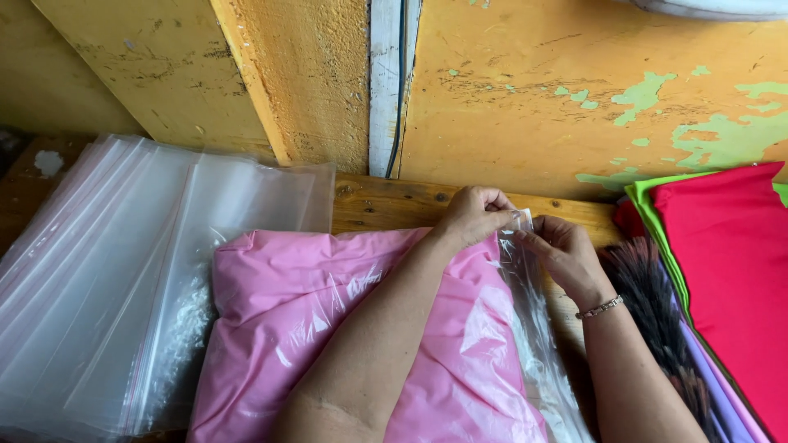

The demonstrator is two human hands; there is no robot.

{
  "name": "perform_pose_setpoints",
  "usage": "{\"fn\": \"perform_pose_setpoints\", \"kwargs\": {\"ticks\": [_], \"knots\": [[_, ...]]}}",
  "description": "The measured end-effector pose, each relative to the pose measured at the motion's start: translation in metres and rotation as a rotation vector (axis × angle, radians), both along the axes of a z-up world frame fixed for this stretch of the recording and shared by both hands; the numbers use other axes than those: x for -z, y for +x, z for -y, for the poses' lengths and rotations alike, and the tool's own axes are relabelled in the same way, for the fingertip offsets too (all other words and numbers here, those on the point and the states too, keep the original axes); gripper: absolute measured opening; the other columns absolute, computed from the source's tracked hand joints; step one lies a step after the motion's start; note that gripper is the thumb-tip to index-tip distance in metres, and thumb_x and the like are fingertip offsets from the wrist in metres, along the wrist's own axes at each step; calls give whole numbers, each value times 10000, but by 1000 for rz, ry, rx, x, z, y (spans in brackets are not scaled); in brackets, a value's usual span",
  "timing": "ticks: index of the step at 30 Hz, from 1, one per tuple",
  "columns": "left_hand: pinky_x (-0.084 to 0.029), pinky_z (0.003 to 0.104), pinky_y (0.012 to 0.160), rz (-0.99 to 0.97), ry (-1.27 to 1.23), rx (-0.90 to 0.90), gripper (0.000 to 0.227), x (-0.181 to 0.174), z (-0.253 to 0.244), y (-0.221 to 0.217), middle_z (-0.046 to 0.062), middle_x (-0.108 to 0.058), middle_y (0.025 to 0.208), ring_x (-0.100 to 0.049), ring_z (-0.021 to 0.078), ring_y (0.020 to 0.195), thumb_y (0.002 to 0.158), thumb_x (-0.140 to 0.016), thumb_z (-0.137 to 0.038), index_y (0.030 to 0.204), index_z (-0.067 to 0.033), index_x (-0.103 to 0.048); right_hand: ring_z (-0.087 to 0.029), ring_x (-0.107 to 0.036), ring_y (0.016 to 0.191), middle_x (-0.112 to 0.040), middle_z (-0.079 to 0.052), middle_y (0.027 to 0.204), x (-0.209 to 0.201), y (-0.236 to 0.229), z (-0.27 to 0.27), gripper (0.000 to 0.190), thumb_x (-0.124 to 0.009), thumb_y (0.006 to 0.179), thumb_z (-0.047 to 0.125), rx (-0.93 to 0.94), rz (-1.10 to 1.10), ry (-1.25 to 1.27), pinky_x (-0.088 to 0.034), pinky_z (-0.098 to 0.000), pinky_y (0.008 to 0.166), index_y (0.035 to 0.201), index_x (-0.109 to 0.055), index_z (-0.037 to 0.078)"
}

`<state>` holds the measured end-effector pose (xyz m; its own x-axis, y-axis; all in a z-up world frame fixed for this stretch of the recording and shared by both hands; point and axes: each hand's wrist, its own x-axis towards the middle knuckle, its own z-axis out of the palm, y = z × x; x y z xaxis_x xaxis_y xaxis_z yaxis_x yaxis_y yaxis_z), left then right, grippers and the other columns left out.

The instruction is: Inserting a pink garment into a plastic bag, sealing the adhesive strip, and cleaning the package with a duster.

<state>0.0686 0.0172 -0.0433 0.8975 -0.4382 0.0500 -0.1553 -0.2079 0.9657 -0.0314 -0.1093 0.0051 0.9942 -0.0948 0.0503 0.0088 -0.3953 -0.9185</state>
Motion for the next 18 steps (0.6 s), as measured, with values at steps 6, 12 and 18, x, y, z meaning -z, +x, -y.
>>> {"fn": "perform_pose_setpoints", "kwargs": {"ticks": [6,12,18], "knots": [[-505,252,602,47,7,3,129,4,4,-1,-9,-636,572,-644,139,619,639,-707,-247,764,-224,-728,-84,-496,632,-568,-47,618,13,6,-1,84,-705,841,96,44,18,12,-388,-219,626,814,-664,28],[-502,247,631,32,-16,26,164,3,-1,-4,-8,-642,597,-636,126,640,631,-712,-222,792,-194,-731,-98,-548,646,-603,-71,642,23,13,6,68,-693,857,77,92,0,-12,-438,-248,658,818,-672,25],[-507,245,704,-10,-28,129,426,7,-7,-1,-7,-686,708,-654,122,697,633,-681,-119,1057,-151,-661,-93,-518,643,-590,-58,647,-10,2,-12,80,-706,840,85,81,-3,1,-454,-249,650,858,-685,10]]}}
